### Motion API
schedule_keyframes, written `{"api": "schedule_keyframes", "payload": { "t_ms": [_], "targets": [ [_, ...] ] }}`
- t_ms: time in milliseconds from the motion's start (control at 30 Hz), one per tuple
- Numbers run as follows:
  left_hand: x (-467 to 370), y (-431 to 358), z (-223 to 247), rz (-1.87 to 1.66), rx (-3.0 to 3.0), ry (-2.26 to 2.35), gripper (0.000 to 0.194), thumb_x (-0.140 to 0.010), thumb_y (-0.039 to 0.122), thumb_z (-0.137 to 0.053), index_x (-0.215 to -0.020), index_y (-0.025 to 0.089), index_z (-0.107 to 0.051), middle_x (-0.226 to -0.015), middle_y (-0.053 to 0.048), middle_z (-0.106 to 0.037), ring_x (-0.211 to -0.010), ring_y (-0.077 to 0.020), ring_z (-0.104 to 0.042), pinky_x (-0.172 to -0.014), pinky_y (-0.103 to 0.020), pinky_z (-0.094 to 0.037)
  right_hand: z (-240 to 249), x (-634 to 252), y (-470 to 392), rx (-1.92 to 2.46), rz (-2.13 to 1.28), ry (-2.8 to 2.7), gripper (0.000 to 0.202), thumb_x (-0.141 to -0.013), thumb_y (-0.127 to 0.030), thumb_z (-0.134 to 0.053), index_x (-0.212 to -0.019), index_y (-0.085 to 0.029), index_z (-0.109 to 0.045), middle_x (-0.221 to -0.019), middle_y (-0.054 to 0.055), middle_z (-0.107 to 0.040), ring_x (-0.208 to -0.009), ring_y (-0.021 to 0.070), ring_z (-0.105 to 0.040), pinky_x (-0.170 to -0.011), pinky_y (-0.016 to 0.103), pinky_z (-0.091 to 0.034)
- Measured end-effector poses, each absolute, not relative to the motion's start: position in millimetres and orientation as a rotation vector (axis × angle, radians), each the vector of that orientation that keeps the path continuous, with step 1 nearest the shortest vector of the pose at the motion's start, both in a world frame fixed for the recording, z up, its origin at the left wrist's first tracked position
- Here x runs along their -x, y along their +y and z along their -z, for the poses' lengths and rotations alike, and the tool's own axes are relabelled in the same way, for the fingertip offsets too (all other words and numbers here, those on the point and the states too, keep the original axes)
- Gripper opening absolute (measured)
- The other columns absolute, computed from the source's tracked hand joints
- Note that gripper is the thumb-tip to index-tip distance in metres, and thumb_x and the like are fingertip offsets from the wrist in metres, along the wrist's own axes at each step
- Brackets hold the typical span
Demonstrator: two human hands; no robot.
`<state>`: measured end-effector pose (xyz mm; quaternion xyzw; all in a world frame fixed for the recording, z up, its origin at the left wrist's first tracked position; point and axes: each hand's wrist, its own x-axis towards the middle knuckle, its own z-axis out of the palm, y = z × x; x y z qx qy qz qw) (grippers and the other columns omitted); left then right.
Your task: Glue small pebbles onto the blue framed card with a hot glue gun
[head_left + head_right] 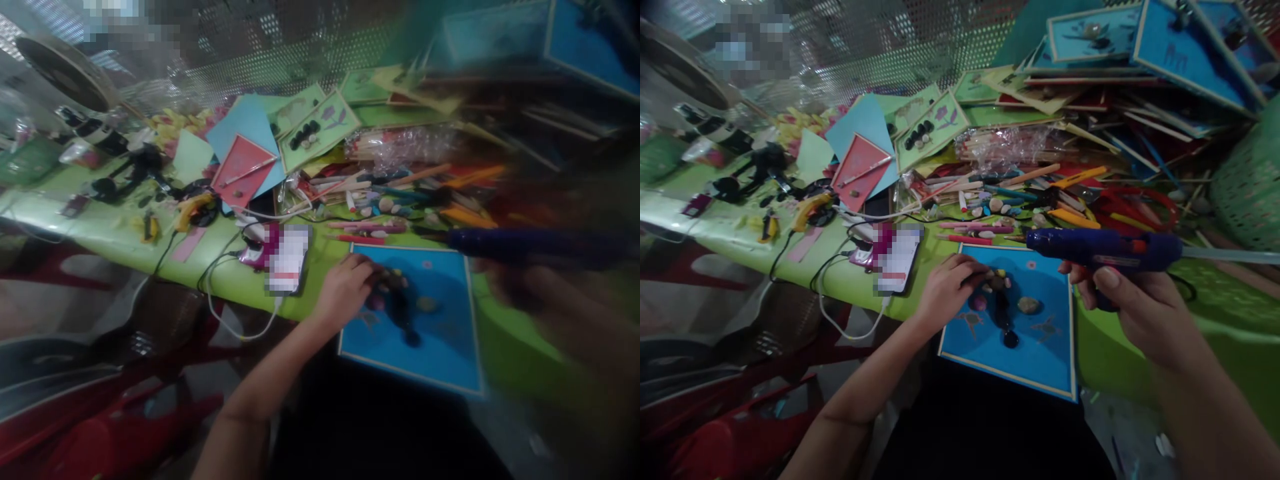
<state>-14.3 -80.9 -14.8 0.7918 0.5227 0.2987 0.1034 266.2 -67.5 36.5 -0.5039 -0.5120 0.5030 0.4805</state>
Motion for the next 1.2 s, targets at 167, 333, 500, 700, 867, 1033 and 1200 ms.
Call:
{"api": "schedule_keyframes", "payload": {
  "t_ms": [167,333,500,700,867,1033,1200],
  "targets": [
    [13,-80,11,-0.784,-2.334,1.54,0.012,-0.098,0.022,-0.065,-0.097,0.02,-0.076,-0.102,-0.005,-0.075,-0.096,-0.0182,-0.068,-0.09,-0.032,-0.055,-42,-265,-68,1.159,-1.335,-1.194,0.04,-0.069,-0.06,-0.087,-0.077,-0.023,-0.075,-0.077,0.006,-0.072,-0.054,0.0142,-0.06,-0.045,0.026,-0.05],
    [13,-79,4,-0.662,-2.345,1.524,0.015,-0.098,0.018,-0.062,-0.098,0.021,-0.076,-0.105,-0.005,-0.074,-0.099,-0.0196,-0.066,-0.092,-0.034,-0.055,-40,-267,-70,1.126,-1.334,-1.195,0.035,-0.072,-0.058,-0.087,-0.077,-0.025,-0.077,-0.076,0.005,-0.073,-0.052,0.0136,-0.059,-0.045,0.026,-0.049],
    [12,-79,-2,-0.578,-2.332,1.522,0.015,-0.096,0.015,-0.062,-0.097,0.019,-0.076,-0.105,-0.006,-0.074,-0.101,-0.0213,-0.066,-0.093,-0.035,-0.055,-44,-264,-70,1.097,-1.346,-1.188,0.032,-0.071,-0.055,-0.089,-0.076,-0.026,-0.077,-0.073,0.003,-0.072,-0.051,0.0131,-0.059,-0.044,0.025,-0.047],
    [11,-78,-5,-0.508,-2.329,1.523,0.015,-0.095,0.013,-0.062,-0.098,0.018,-0.076,-0.106,-0.006,-0.074,-0.102,-0.0224,-0.066,-0.093,-0.036,-0.055,-46,-265,-71,1.106,-1.351,-1.158,0.034,-0.07,-0.054,-0.09,-0.081,-0.027,-0.074,-0.074,0.002,-0.073,-0.051,0.0135,-0.059,-0.047,0.026,-0.049],
    [11,-78,-5,-0.525,-2.317,1.534,0.015,-0.098,0.017,-0.059,-0.098,0.018,-0.074,-0.106,-0.006,-0.074,-0.102,-0.022,-0.067,-0.093,-0.037,-0.055,-43,-266,-70,1.117,-1.329,-1.199,0.04,-0.07,-0.06,-0.087,-0.077,-0.023,-0.073,-0.074,0.004,-0.071,-0.053,0.0142,-0.059,-0.046,0.027,-0.049],
    [12,-81,-12,-0.595,-2.31,1.609,0.02,-0.098,0.025,-0.063,-0.116,0.019,-0.069,-0.114,-0.007,-0.074,-0.109,-0.0235,-0.066,-0.096,-0.04,-0.053,-37,-267,-66,1.06,-1.335,-1.262,0.041,-0.077,-0.06,-0.082,-0.079,-0.021,-0.072,-0.076,0.004,-0.069,-0.053,0.0123,-0.056,-0.046,0.027,-0.045],
    [-4,-78,-31,-0.385,-2.57,1.354,0.014,-0.097,0.022,-0.06,-0.103,0.02,-0.073,-0.116,-0.007,-0.072,-0.112,-0.0254,-0.061,-0.1,-0.042,-0.049,-33,-269,-65,1.026,-1.34,-1.295,0.039,-0.081,-0.058,-0.079,-0.081,-0.02,-0.071,-0.077,0.004,-0.068,-0.055,0.0117,-0.055,-0.049,0.027,-0.045]
  ]
}}
